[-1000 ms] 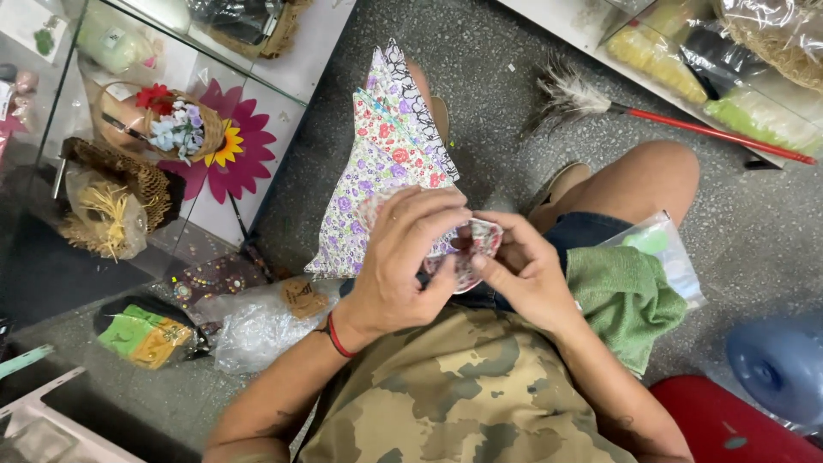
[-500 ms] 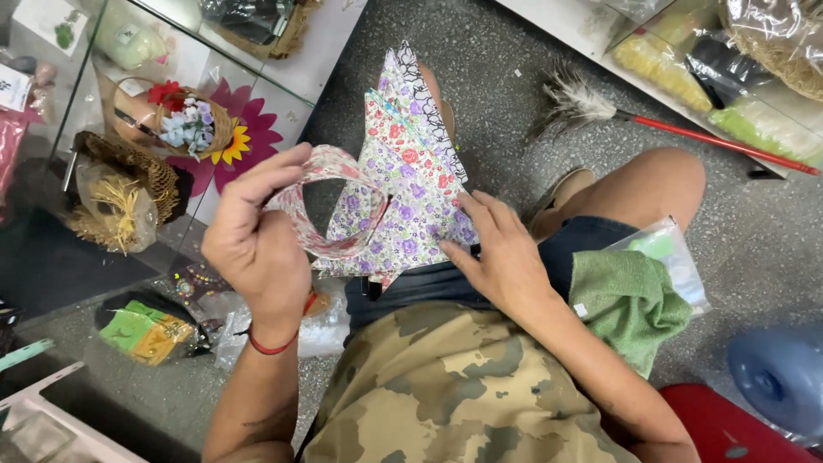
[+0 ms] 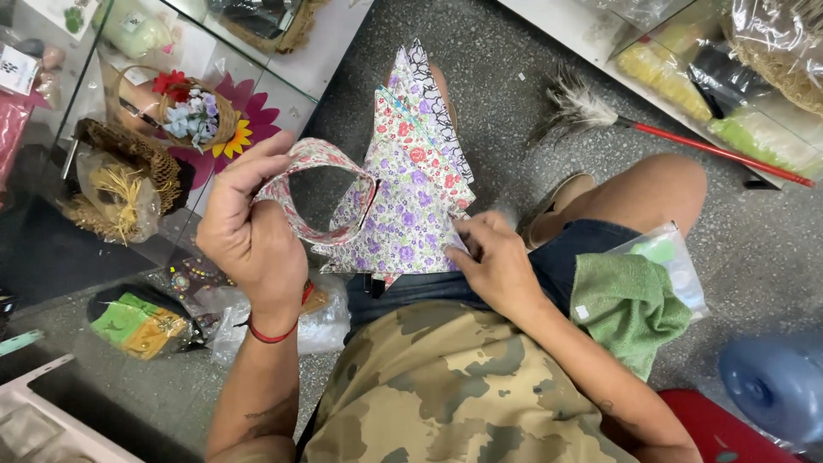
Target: The person sits on the floor and folds several small floral-patterned fabric pieces by hand. They repeatedly turn the pieces inside out, align edges, and fold them into compact shapes, handling them one at a time.
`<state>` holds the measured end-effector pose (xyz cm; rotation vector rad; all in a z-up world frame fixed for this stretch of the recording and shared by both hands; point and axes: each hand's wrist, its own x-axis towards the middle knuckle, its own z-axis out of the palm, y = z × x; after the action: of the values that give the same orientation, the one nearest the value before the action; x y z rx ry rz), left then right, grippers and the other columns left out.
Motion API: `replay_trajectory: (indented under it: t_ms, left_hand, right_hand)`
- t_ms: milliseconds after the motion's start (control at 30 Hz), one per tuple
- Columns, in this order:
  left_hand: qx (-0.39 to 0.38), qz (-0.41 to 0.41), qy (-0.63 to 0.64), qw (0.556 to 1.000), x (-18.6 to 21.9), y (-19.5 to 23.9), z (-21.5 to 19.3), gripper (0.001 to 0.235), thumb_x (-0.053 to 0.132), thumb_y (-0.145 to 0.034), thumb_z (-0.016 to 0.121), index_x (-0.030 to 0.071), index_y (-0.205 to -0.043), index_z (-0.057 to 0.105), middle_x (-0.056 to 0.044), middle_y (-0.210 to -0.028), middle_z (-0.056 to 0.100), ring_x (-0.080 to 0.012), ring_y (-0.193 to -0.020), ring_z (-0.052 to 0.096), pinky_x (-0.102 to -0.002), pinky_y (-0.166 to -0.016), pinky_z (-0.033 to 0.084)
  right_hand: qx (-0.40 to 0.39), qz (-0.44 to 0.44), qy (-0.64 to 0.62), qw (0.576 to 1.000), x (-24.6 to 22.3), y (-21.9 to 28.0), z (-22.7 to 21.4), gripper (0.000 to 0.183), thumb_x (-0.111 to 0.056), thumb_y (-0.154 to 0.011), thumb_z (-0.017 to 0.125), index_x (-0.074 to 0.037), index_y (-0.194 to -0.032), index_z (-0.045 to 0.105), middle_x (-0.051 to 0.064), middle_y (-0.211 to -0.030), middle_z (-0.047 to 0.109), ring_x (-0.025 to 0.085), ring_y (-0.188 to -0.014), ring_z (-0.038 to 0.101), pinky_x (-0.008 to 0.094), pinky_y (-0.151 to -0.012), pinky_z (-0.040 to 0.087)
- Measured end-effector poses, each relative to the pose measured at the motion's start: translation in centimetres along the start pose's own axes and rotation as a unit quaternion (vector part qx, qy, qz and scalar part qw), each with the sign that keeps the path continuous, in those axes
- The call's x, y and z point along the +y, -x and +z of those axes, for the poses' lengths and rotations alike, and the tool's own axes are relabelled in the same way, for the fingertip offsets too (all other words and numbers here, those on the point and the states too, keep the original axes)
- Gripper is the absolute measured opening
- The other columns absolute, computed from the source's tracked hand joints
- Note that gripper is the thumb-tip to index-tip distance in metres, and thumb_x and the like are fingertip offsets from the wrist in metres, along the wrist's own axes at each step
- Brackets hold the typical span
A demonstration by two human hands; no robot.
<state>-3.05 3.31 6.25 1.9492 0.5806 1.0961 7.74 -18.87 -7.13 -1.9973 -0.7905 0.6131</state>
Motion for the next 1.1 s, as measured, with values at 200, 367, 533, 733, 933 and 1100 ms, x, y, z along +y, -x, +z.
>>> replay_trajectory:
  t_ms: [200,367,533,733,933,1100]
  left_hand:
    - [-0.023,0.122,-0.050,0.991,-3.0,1.4,1.4,0.036,-0.015,-0.096,0.038,-0.004,-0.105,0.071,-0.026,-0.117,0.070,-0.0389,-0.116,0.066,-0.055,-0.118,0.036]
    - [-0.126,0.193,-0.155,0.961,-2.4,3.7,4.4,0.017,-0.004,-0.100,0.054,0.000,-0.094,0.069,-0.021,-0.108,0.072,-0.0390,-0.108,0.070,-0.059,-0.106,0.049]
    - [-0.284,0.207,-0.218,0.910,-2.6,7.7,7.2,0.012,0.004,-0.100,0.058,0.003,-0.105,0.068,-0.021,-0.115,0.073,-0.0389,-0.114,0.070,-0.063,-0.111,0.045]
    - [-0.337,0.191,-0.198,0.900,-2.0,7.6,7.8,0.025,-0.005,-0.095,0.045,-0.004,-0.113,0.061,-0.022,-0.119,0.063,-0.0390,-0.119,0.057,-0.060,-0.116,0.037]
    - [-0.345,0.110,-0.242,0.900,-2.8,5.2,5.8,0.048,0.005,-0.081,0.064,0.000,-0.128,0.056,-0.023,-0.137,0.059,-0.0378,-0.132,0.054,-0.064,-0.121,0.030]
    - [-0.389,0.040,-0.169,0.905,-1.9,3.4,4.0,0.056,0.025,-0.087,0.074,0.002,-0.135,0.055,-0.018,-0.143,0.055,-0.0335,-0.136,0.050,-0.064,-0.120,0.027]
  right_hand:
    - [0.025,0.032,-0.199,0.979,-3.4,0.9,-4.7,0.011,0.000,-0.085,0.081,-0.008,-0.090,0.077,0.001,-0.065,0.065,0.009,-0.064,0.055,0.027,-0.065,0.051]
    - [0.154,0.013,-0.219,0.963,-0.3,4.0,-10.3,0.014,-0.008,-0.098,0.071,-0.007,-0.109,0.064,0.006,-0.095,0.068,0.012,-0.086,0.063,0.029,-0.083,0.056]
    - [0.289,-0.012,-0.203,0.935,2.1,6.1,-13.1,0.027,-0.017,-0.105,0.071,-0.008,-0.124,0.053,0.007,-0.126,0.065,0.016,-0.118,0.063,0.035,-0.107,0.054]
    - [0.247,-0.011,-0.214,0.945,0.5,5.6,-11.7,0.020,-0.010,-0.102,0.074,-0.009,-0.112,0.057,0.000,-0.105,0.067,0.008,-0.094,0.063,0.022,-0.080,0.055]
    - [0.214,-0.021,-0.133,0.967,-0.8,5.3,-11.4,0.015,-0.010,-0.098,0.076,-0.002,-0.104,0.065,0.005,-0.087,0.066,0.008,-0.074,0.055,0.022,-0.066,0.043]
    - [0.221,-0.020,-0.153,0.963,-0.5,5.2,-11.5,0.017,-0.008,-0.097,0.077,0.001,-0.108,0.067,0.011,-0.098,0.071,0.012,-0.085,0.064,0.024,-0.072,0.052]
